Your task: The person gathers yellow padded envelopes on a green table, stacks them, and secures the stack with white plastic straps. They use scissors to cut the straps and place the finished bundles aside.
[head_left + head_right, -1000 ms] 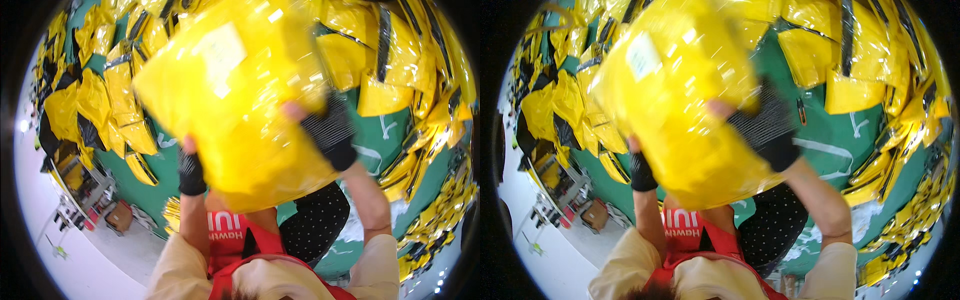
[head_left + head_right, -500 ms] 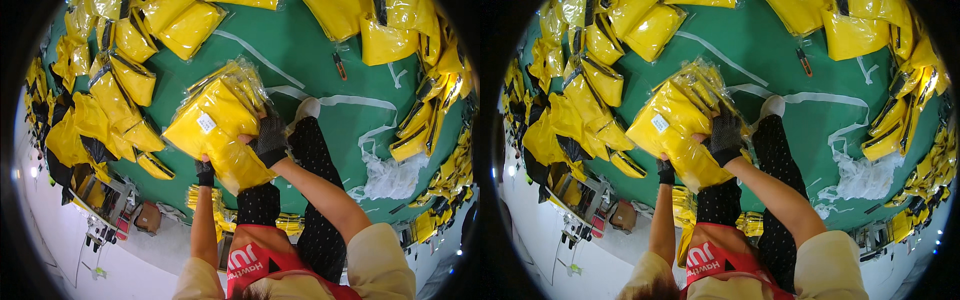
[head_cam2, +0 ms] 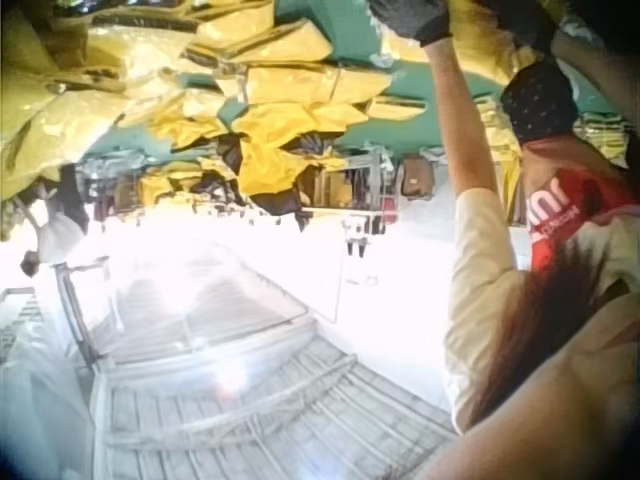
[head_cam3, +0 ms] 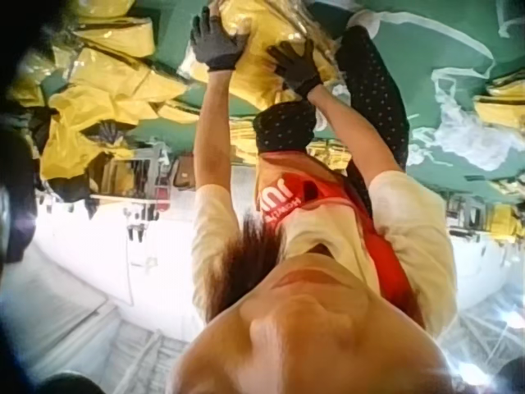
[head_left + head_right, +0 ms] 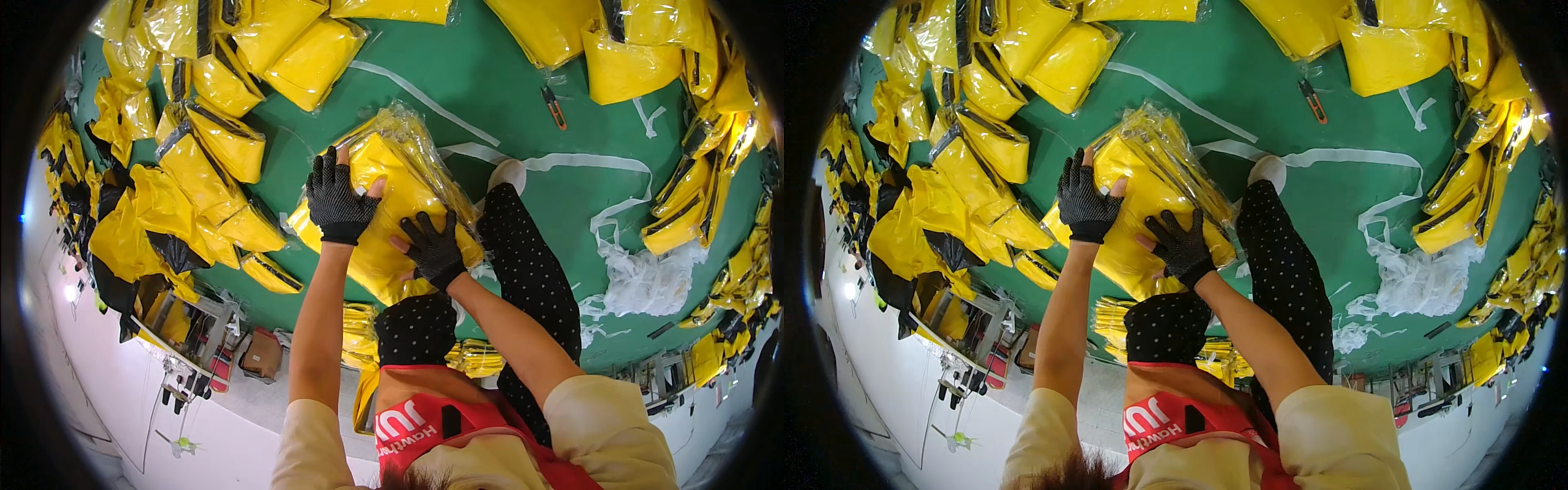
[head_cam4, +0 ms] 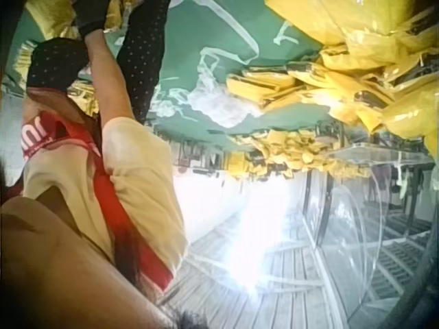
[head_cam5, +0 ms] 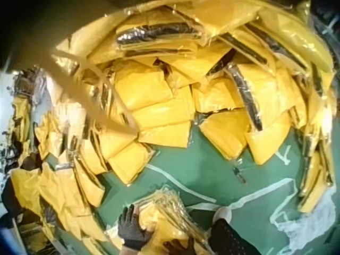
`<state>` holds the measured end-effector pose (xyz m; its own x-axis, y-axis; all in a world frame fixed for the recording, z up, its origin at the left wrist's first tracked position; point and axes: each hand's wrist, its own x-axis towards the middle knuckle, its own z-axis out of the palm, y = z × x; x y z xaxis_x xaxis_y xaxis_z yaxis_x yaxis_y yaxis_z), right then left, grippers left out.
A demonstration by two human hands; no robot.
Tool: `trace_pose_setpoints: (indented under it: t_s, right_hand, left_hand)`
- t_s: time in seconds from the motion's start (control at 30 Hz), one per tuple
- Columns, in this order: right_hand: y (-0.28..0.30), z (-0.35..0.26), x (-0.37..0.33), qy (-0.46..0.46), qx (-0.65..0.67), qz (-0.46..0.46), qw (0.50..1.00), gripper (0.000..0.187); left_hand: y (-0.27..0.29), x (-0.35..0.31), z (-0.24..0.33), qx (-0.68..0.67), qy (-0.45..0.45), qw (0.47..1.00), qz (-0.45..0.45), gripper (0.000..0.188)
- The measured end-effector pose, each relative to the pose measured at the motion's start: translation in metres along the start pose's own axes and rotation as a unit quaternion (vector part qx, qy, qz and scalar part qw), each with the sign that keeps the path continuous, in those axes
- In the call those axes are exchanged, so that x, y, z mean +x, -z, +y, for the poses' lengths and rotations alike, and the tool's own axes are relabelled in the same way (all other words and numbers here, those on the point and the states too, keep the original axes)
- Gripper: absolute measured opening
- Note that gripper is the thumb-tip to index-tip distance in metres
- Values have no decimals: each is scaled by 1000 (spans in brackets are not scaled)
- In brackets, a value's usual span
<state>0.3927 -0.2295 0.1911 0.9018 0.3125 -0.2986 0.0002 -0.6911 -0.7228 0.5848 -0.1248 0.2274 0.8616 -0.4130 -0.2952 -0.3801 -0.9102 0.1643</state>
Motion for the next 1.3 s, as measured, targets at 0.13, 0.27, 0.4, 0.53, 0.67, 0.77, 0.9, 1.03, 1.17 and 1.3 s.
trace_pose_setpoints:
  t_s: [0.13,0.27,0.4,0.53,0.67,0.77,0.9,1.03,1.17,1.3]
  right_hand:
    - [-10,11,4,0,31,21,999,81]
    - [-23,14,13,-16,32,25,999,75]
    - [-55,29,19,4,-39,83,996,61]
    - [-93,46,15,-4,-37,105,994,46]
    - [-124,51,12,-53,-10,59,997,46]
    - [-135,61,16,-81,-8,7,997,44]
    - [-148,71,17,-92,-40,-44,994,44]
    - [-87,44,33,-64,-60,-42,995,46]
    - [-42,19,61,-139,-4,148,979,58]
    - [-51,30,123,-271,8,281,921,75]
  left_hand:
    - [-20,-1,-10,-26,-7,999,18,69]
    - [-39,5,-23,-33,-8,999,18,69]
    - [-55,16,-28,-51,-16,998,18,71]
    - [-72,21,-35,-77,-26,997,5,76]
    - [-81,23,-48,-87,-31,995,-41,76]
    - [-95,24,-51,-92,-20,995,-29,76]
    - [-103,29,-55,-95,-51,994,14,73]
    - [-107,28,-68,-96,-53,994,17,68]
    - [-103,26,-74,-116,-45,992,35,63]
    - [-114,29,-78,-149,-47,987,35,63]
